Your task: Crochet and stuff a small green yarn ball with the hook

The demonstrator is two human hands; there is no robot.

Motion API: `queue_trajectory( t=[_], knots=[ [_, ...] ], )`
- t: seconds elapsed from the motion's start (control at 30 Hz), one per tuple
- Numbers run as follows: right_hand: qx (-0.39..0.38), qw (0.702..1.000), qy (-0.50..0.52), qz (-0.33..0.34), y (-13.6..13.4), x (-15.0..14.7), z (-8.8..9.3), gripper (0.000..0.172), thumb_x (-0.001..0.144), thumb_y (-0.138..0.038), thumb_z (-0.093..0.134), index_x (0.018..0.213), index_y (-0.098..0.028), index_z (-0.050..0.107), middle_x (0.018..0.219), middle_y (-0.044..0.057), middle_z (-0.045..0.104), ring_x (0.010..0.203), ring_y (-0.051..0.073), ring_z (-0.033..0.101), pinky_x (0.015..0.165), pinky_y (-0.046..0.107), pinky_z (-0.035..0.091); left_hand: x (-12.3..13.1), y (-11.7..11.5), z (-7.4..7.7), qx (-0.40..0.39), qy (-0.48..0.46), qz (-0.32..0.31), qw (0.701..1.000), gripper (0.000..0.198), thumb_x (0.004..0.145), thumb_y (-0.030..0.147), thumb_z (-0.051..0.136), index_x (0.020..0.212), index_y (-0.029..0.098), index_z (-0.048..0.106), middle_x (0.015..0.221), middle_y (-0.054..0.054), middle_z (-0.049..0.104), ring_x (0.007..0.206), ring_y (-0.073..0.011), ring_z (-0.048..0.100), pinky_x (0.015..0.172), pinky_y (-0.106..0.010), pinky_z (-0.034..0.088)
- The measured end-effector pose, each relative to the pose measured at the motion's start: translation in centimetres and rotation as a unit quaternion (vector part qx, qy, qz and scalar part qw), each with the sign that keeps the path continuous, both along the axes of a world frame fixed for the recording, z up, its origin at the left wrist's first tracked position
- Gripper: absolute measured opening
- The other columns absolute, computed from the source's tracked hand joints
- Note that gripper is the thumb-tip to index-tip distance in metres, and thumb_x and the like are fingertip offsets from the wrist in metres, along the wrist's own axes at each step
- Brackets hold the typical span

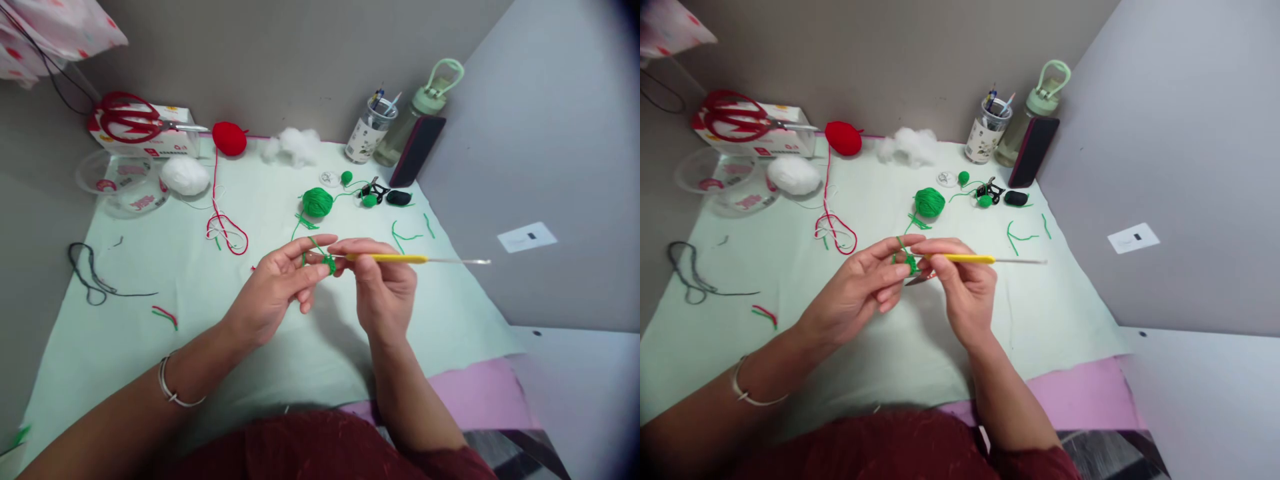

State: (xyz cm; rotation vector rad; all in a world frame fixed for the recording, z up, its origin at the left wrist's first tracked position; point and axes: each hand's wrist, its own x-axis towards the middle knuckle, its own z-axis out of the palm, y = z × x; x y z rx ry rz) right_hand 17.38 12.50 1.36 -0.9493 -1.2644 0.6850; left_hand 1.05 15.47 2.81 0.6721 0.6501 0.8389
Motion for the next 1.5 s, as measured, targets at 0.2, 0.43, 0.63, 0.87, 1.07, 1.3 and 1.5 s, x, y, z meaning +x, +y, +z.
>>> queue_trajectory(
  t=[0.2, 0.43, 0.63, 0.87, 1.07, 1.3, 1.5],
  knots=[
    [0.093, 0.973, -0.193, -0.081, -0.7, -0.8, -0.8, 0.026, 0.101, -0.015, 0.067, 0.116, -0.031, 0.081, 0.106, 0.005, 0.080, 0.089, 0.019, 0.077, 0.073, 0.035, 0.065, 0.2, -0.1, -0.2, -0.005, 0.015, 0.030, 0.999, 0.042, 0.081, 0.024, 0.091, 0.121, 0.018, 0.081, 0.064, 0.007, 0.055, 0.049, -0.0046, 0.043, 0.046, -0.018, 0.042],
    [0.080, 0.984, -0.125, -0.101, -0.6, -0.1, -0.5, 0.022, 0.103, -0.018, 0.065, 0.112, -0.029, 0.081, 0.098, 0.004, 0.079, 0.078, 0.018, 0.074, 0.067, 0.036, 0.065, -0.1, 0.6, -0.3, -0.083, -0.066, 0.032, 0.994, 0.026, 0.083, 0.017, 0.087, 0.108, 0.012, 0.084, 0.065, 0.007, 0.045, 0.049, -0.0009, 0.030, 0.042, -0.012, 0.030],
    [-0.022, 1.000, 0.012, 0.000, -0.2, -0.3, -0.2, 0.014, 0.101, -0.033, 0.069, 0.102, -0.026, 0.081, 0.096, 0.004, 0.076, 0.073, 0.016, 0.071, 0.063, 0.033, 0.063, 0.1, 0.3, -0.4, -0.034, -0.014, 0.041, 0.999, 0.028, 0.081, 0.019, 0.088, 0.108, 0.017, 0.083, 0.079, 0.002, 0.069, 0.064, -0.0065, 0.060, 0.068, -0.020, 0.054],
    [-0.030, 0.999, 0.023, -0.006, -0.3, -0.3, -0.4, 0.013, 0.102, -0.033, 0.069, 0.103, -0.026, 0.080, 0.095, 0.003, 0.077, 0.074, 0.016, 0.071, 0.064, 0.032, 0.063, 0.1, 0.1, 0.1, -0.039, -0.008, 0.015, 0.999, 0.048, 0.082, 0.022, 0.089, 0.128, 0.016, 0.076, 0.062, 0.007, 0.056, 0.053, -0.0051, 0.045, 0.053, -0.018, 0.040],
    [-0.060, 0.993, 0.092, -0.036, 0.5, 0.7, -0.4, 0.020, 0.099, -0.041, 0.071, 0.092, -0.022, 0.076, 0.082, 0.002, 0.073, 0.063, 0.013, 0.067, 0.056, 0.027, 0.060, -0.5, 0.6, 0.1, -0.071, -0.045, -0.041, 0.996, 0.033, 0.086, 0.019, 0.083, 0.118, 0.013, 0.081, 0.057, 0.010, 0.035, 0.047, -0.0032, 0.022, 0.043, -0.017, 0.022],
    [-0.067, 0.990, 0.124, 0.029, 0.6, 0.4, -0.2, 0.019, 0.098, -0.042, 0.073, 0.092, -0.024, 0.075, 0.079, 0.000, 0.072, 0.058, 0.011, 0.064, 0.054, 0.024, 0.058, -0.1, 0.2, 0.1, -0.009, -0.007, 0.017, 1.000, 0.032, 0.082, 0.020, 0.087, 0.114, 0.016, 0.082, 0.066, 0.005, 0.056, 0.054, -0.0049, 0.042, 0.052, -0.018, 0.038],
    [-0.049, 0.991, 0.126, 0.015, 0.5, 0.2, -0.3, 0.015, 0.098, -0.038, 0.073, 0.094, -0.025, 0.078, 0.084, 0.000, 0.075, 0.062, 0.011, 0.067, 0.057, 0.025, 0.059, -0.1, 0.1, 0.0, -0.018, 0.001, 0.005, 1.000, 0.039, 0.086, 0.024, 0.085, 0.124, 0.016, 0.078, 0.062, 0.007, 0.054, 0.055, -0.0068, 0.044, 0.053, -0.020, 0.038]
  ],
)
